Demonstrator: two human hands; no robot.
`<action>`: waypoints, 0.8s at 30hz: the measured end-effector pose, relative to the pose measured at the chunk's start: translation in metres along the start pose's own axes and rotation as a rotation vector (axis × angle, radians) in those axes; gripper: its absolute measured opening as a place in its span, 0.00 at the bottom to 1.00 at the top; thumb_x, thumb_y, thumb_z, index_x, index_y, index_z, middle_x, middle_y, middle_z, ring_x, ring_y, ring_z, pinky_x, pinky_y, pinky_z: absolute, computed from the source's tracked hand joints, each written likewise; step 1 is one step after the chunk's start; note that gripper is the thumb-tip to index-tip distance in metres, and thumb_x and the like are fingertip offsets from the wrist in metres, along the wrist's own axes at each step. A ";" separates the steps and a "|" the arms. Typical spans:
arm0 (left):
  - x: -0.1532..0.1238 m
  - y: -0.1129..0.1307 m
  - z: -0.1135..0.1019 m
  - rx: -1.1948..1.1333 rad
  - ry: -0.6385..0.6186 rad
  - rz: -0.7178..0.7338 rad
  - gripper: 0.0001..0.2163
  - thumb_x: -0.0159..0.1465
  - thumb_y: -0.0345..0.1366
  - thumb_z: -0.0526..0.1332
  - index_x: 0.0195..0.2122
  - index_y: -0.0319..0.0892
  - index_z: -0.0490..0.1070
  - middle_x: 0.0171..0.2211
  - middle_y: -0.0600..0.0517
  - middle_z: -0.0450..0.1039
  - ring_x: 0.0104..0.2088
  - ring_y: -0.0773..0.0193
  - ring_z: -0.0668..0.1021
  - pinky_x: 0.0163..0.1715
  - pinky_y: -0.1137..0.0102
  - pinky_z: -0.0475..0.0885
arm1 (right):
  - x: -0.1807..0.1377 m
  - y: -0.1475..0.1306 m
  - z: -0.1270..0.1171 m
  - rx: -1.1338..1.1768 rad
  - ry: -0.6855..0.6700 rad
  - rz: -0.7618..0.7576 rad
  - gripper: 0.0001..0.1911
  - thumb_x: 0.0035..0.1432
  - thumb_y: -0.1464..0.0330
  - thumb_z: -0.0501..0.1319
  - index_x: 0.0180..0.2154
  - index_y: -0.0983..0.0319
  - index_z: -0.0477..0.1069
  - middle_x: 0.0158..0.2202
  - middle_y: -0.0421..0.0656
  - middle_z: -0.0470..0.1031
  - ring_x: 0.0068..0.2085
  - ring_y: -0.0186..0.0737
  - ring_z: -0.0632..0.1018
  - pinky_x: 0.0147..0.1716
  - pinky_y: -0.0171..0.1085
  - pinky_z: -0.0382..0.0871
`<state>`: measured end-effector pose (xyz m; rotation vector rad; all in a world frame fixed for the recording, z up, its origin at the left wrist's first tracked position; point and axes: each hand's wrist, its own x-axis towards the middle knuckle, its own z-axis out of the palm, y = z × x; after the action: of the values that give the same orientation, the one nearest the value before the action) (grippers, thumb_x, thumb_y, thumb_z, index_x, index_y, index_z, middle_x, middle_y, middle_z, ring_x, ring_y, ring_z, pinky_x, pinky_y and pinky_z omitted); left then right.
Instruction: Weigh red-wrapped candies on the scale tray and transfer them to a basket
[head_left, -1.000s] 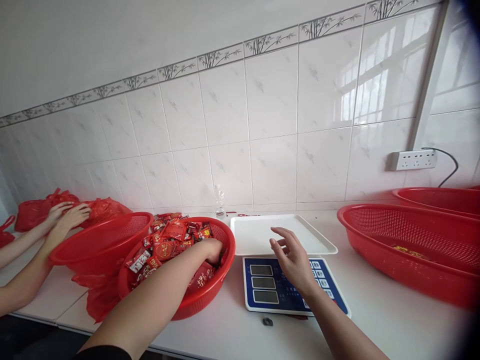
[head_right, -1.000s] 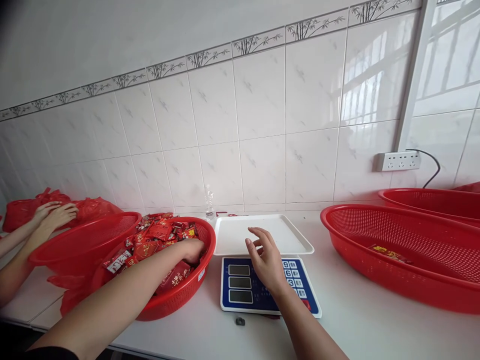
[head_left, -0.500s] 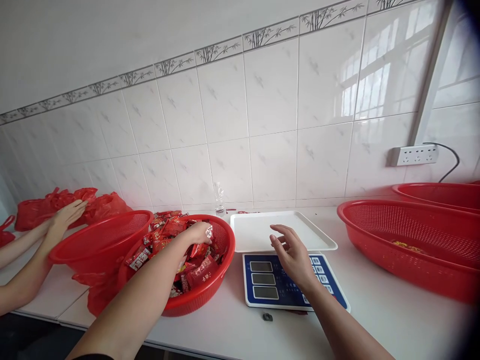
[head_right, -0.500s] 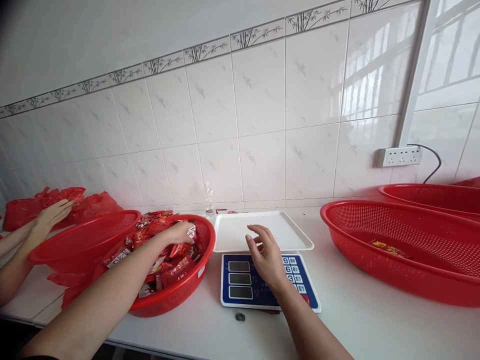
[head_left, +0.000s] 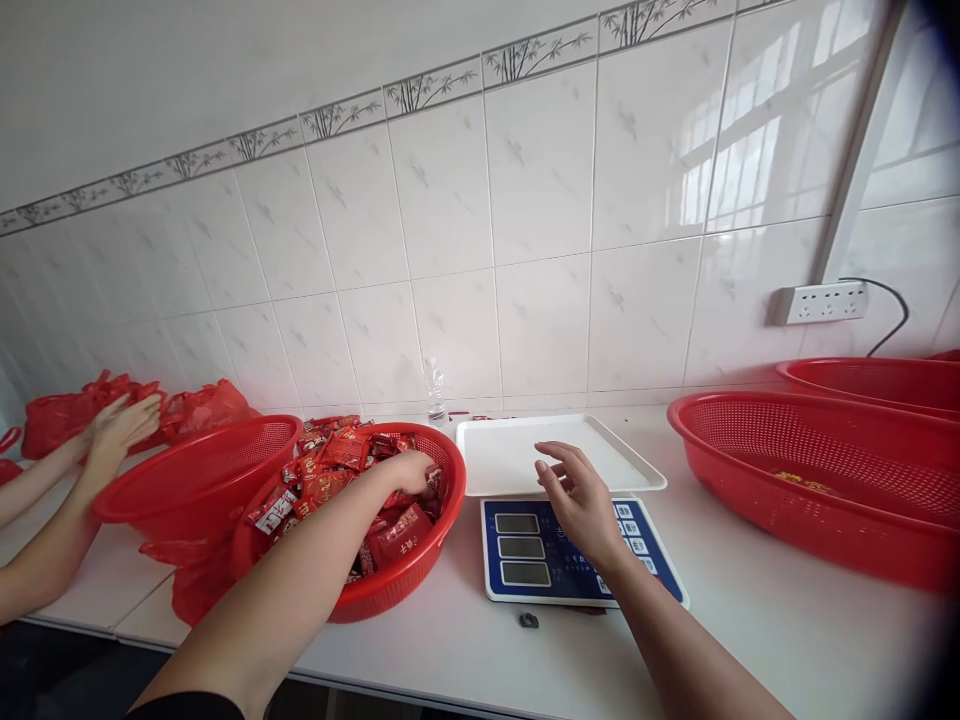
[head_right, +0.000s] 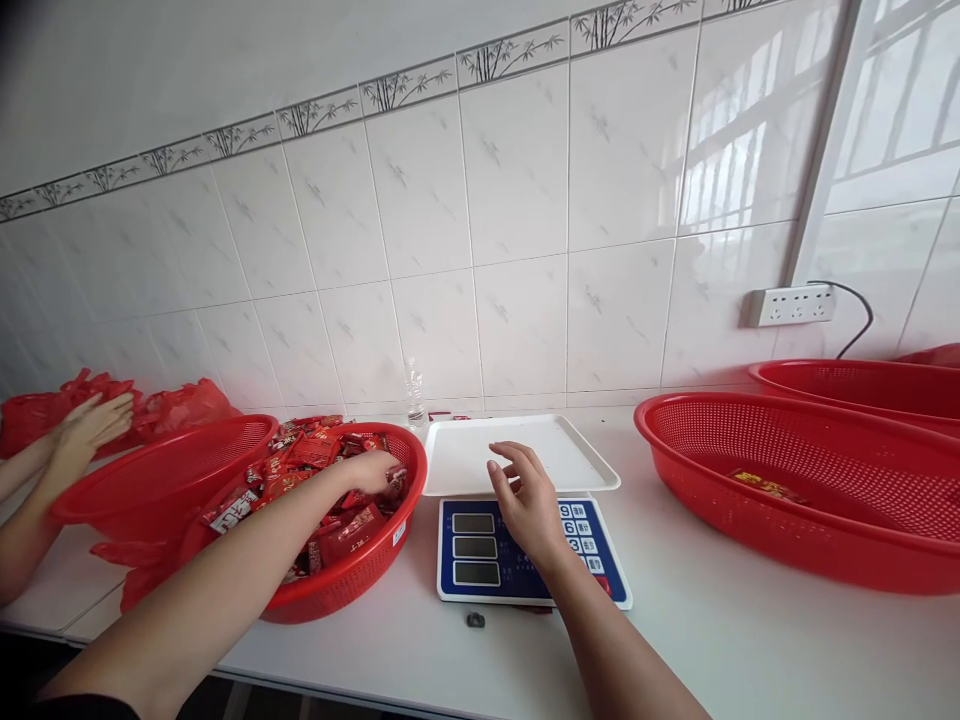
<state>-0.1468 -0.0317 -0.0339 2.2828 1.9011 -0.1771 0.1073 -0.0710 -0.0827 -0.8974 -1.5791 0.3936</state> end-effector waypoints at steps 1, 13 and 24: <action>-0.001 -0.004 -0.004 -0.038 0.049 0.004 0.10 0.46 0.35 0.63 0.31 0.42 0.72 0.32 0.51 0.74 0.33 0.59 0.75 0.30 0.73 0.66 | 0.000 0.000 0.000 0.001 0.002 0.001 0.16 0.58 0.57 0.51 0.43 0.58 0.67 0.47 0.48 0.67 0.32 0.35 0.74 0.27 0.38 0.70; -0.024 0.000 -0.059 -0.613 0.409 0.024 0.16 0.48 0.46 0.62 0.32 0.38 0.70 0.31 0.52 0.75 0.33 0.61 0.75 0.33 0.71 0.67 | 0.001 0.000 -0.002 0.014 0.005 0.011 0.16 0.58 0.58 0.51 0.43 0.59 0.68 0.47 0.47 0.67 0.31 0.35 0.74 0.27 0.37 0.69; 0.001 0.062 -0.059 -1.141 0.358 0.170 0.17 0.46 0.42 0.68 0.33 0.38 0.69 0.31 0.48 0.75 0.30 0.61 0.76 0.32 0.68 0.70 | 0.003 0.000 -0.003 0.018 0.025 0.021 0.16 0.58 0.58 0.51 0.43 0.59 0.68 0.46 0.47 0.68 0.31 0.35 0.74 0.27 0.37 0.69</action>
<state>-0.0863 -0.0294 0.0264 1.6522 1.3018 1.0946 0.1100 -0.0694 -0.0806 -0.9023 -1.5423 0.4093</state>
